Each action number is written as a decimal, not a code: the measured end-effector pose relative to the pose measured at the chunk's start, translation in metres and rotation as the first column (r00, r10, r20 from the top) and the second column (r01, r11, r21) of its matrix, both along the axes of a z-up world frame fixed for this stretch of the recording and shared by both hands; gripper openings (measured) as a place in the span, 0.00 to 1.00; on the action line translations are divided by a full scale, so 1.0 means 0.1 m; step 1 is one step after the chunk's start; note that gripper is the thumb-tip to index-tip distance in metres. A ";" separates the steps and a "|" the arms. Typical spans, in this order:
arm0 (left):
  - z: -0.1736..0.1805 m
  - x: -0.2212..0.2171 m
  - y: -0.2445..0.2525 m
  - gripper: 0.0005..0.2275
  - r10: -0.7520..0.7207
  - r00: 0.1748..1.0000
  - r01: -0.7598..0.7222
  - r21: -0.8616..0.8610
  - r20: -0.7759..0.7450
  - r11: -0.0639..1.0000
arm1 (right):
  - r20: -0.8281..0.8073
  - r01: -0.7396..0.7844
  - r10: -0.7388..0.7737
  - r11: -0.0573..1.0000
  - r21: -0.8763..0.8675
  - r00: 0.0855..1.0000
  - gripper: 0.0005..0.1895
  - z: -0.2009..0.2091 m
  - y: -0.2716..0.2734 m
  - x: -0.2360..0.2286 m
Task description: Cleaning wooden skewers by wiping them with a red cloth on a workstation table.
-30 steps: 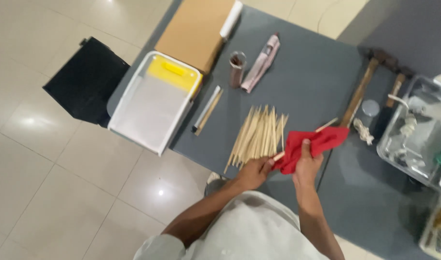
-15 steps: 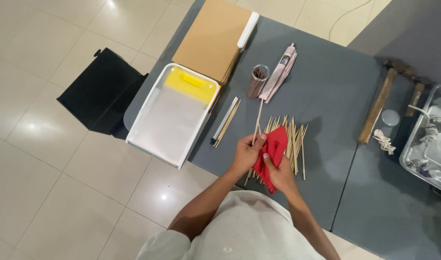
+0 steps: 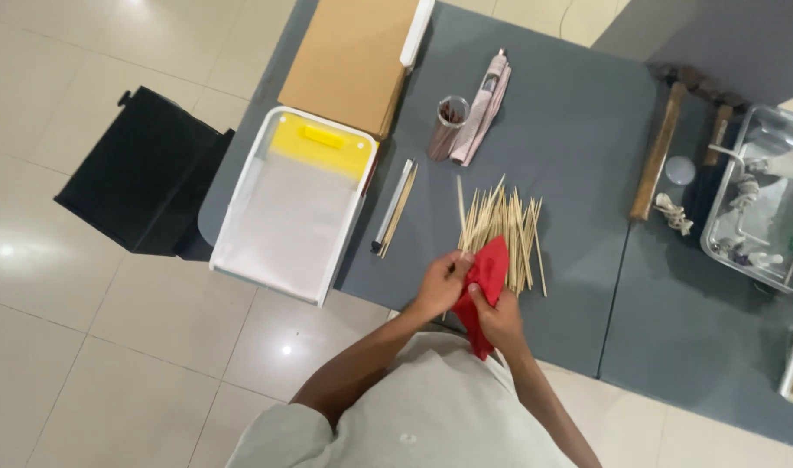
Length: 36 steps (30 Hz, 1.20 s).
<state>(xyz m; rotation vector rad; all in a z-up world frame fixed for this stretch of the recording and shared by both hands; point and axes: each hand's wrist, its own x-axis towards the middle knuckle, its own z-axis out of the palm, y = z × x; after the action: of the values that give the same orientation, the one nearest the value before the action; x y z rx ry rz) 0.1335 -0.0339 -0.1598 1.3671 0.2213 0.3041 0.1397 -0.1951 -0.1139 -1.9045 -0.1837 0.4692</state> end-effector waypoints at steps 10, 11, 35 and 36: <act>-0.18 0.07 1.11 0.14 0.210 0.844 0.339 0.795 -0.493 0.503 | 0.068 0.006 0.009 0.974 -0.224 0.998 0.14 0.12 -0.15 -0.26; -0.26 0.10 1.17 0.14 0.230 0.834 0.376 0.821 -0.502 0.429 | 0.051 0.024 -0.012 0.969 -0.246 0.999 0.14 0.13 -0.16 -0.27; 1.13 -0.38 -0.97 0.13 -0.116 0.965 0.189 0.315 -0.236 0.930 | -0.167 0.223 -0.157 0.821 0.526 0.973 0.17 0.79 -0.41 0.48; 1.15 -0.43 -1.08 0.13 -0.108 0.964 0.183 0.310 -0.244 0.933 | -0.175 0.219 -0.148 0.825 0.521 0.973 0.17 0.83 -0.54 0.47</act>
<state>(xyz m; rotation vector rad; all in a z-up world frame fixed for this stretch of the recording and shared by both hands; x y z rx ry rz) 0.0902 -0.1419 -0.0445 1.7447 0.2615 0.0604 0.1867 -0.2487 -0.0306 -1.3157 -0.0361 0.3580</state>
